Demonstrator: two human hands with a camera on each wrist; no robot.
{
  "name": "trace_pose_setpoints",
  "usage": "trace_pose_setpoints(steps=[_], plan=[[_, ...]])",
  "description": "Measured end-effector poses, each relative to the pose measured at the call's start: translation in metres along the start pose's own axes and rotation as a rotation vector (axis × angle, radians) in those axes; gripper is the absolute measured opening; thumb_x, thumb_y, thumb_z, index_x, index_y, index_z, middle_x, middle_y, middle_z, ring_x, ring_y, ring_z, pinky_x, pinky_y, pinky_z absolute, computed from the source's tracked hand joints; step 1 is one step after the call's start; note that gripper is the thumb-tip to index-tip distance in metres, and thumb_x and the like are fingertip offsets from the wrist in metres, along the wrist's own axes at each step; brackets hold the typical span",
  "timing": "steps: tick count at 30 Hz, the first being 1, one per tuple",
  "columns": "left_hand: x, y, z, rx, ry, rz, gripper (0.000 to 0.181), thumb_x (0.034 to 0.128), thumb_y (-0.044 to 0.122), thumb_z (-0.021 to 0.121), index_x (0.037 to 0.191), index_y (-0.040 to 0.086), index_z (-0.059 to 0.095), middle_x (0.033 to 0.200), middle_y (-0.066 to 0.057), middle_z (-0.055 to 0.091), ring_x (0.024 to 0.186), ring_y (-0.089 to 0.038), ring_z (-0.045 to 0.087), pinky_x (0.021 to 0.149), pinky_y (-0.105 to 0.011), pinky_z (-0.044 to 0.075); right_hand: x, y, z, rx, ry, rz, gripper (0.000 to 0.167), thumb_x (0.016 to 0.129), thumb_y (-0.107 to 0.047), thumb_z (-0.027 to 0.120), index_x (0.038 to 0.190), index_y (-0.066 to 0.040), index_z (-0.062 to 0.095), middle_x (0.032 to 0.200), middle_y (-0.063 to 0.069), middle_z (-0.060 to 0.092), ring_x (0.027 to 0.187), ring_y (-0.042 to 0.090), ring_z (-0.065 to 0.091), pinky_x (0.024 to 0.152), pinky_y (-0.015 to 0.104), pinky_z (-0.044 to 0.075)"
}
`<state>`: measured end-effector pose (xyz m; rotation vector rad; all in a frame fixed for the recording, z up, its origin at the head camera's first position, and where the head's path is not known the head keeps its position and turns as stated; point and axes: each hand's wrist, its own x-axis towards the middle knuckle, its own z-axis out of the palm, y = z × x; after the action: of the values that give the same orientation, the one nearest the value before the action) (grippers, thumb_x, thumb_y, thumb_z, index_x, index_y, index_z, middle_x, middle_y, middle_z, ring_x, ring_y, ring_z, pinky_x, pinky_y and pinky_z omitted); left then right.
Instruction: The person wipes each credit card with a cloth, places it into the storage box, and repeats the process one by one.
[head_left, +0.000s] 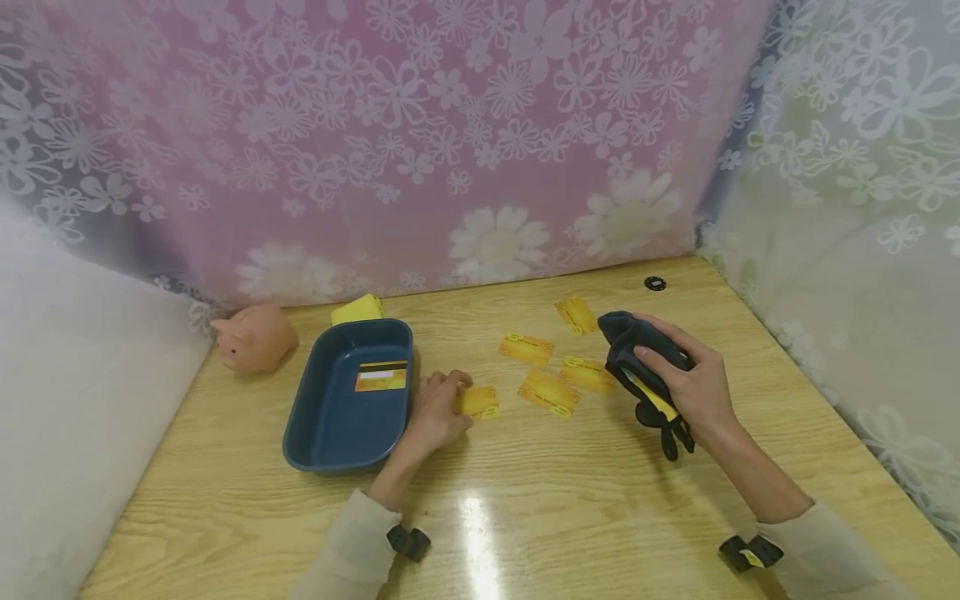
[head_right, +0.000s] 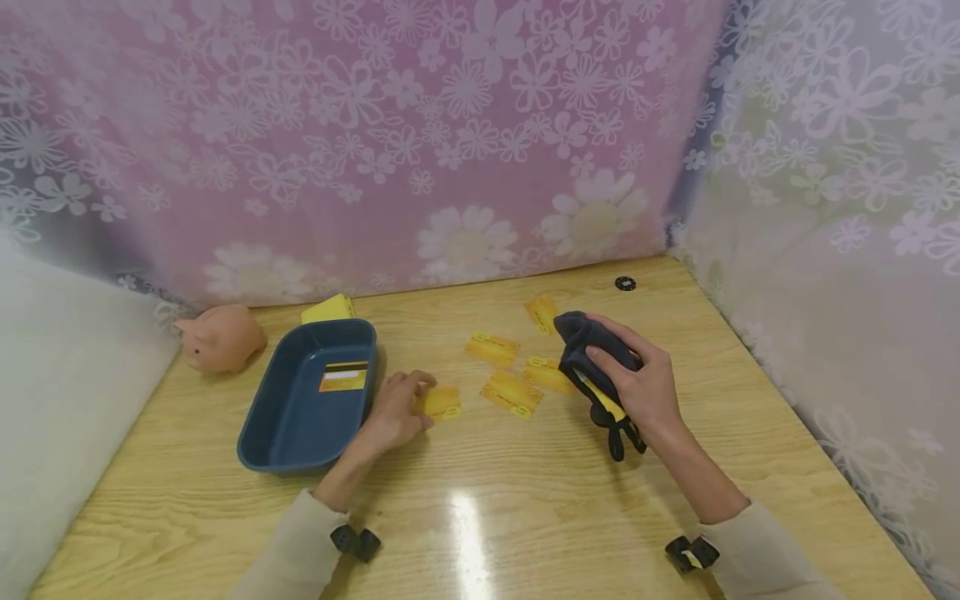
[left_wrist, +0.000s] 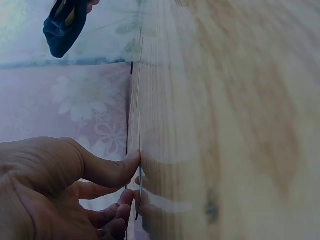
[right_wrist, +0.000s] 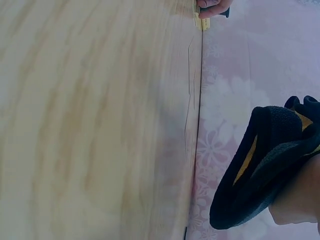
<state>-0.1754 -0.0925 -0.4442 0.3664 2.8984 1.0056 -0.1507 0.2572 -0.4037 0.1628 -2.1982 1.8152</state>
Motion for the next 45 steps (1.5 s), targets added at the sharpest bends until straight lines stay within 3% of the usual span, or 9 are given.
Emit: trace_pose_setpoints(steps=[7,16,23,28,32,36,41,45], plan=[[0.0003,0.0043,0.0019,0.04,-0.053,-0.073,0.046,0.0808,0.007,0.089,0.12,0.004,0.065,0.11,-0.015,0.059,0.11,-0.035,0.041,0.103,-0.053,0.035,-0.0012,0.0006,0.0021,-0.024,-0.003,0.023,0.045,0.102,-0.02,0.07,0.146,-0.014,0.063,0.141,-0.01,0.063,0.117,0.004,0.065,0.086,0.018,0.058],[-0.0021,0.0029,0.0042,0.017,-0.046,-0.058,0.027,0.0851,0.006,0.086,0.102,0.007,0.064,0.12,-0.015,0.048,0.112,-0.035,0.039,0.105,-0.054,0.034,-0.001,0.0008,0.0008,-0.025,0.004,0.008,0.045,0.101,-0.019,0.071,0.145,-0.013,0.063,0.141,-0.009,0.064,0.117,0.004,0.065,0.088,0.018,0.058],[0.0008,0.0035,0.005,0.036,-0.012,-0.029,0.043,0.0816,0.003,0.087,0.112,0.008,0.057,0.108,-0.013,0.053,0.101,-0.033,0.04,0.098,-0.051,0.035,-0.002,0.0004,0.001,-0.026,0.011,0.017,0.045,0.101,-0.019,0.071,0.145,-0.015,0.063,0.141,-0.009,0.063,0.118,0.004,0.065,0.087,0.017,0.058],[0.0019,0.003,0.0058,-0.01,-0.02,-0.055,0.05,0.0799,0.0,0.088,0.119,0.005,0.057,0.113,-0.018,0.054,0.107,-0.035,0.04,0.1,-0.054,0.033,-0.0026,0.001,0.0019,-0.031,0.005,0.005,0.045,0.102,-0.018,0.07,0.145,-0.014,0.063,0.143,-0.007,0.063,0.118,0.004,0.065,0.088,0.017,0.057],[0.0001,0.0031,0.0055,-0.019,-0.02,-0.061,0.042,0.0823,0.001,0.086,0.118,0.004,0.064,0.12,-0.02,0.056,0.11,-0.036,0.04,0.101,-0.055,0.032,-0.0032,0.0011,0.0022,-0.04,0.004,0.009,0.045,0.102,-0.02,0.07,0.145,-0.015,0.063,0.143,-0.008,0.062,0.118,0.003,0.064,0.088,0.017,0.057],[-0.0027,0.0027,0.0047,0.0,0.005,-0.068,0.034,0.0837,0.004,0.085,0.113,0.006,0.068,0.12,-0.018,0.052,0.113,-0.036,0.041,0.1,-0.053,0.034,-0.0029,0.0006,0.003,-0.029,-0.002,0.018,0.045,0.101,-0.021,0.071,0.146,-0.016,0.063,0.144,-0.007,0.062,0.118,0.003,0.064,0.087,0.017,0.058],[-0.0054,0.0043,0.0039,0.064,0.054,-0.076,0.048,0.0817,0.011,0.089,0.12,0.005,0.061,0.116,-0.02,0.054,0.115,-0.038,0.047,0.098,-0.053,0.041,-0.0021,0.0006,0.0044,0.008,-0.004,0.017,0.045,0.101,-0.018,0.071,0.145,-0.014,0.064,0.146,-0.002,0.062,0.119,0.004,0.064,0.087,0.017,0.058],[-0.0057,0.0059,0.0046,0.085,0.054,-0.065,0.051,0.0808,0.011,0.09,0.121,0.004,0.06,0.113,-0.022,0.057,0.112,-0.04,0.048,0.097,-0.053,0.041,-0.0023,0.0013,0.0065,0.022,-0.008,0.01,0.045,0.1,-0.015,0.072,0.145,-0.012,0.064,0.145,-0.003,0.062,0.12,0.003,0.064,0.089,0.017,0.057]])
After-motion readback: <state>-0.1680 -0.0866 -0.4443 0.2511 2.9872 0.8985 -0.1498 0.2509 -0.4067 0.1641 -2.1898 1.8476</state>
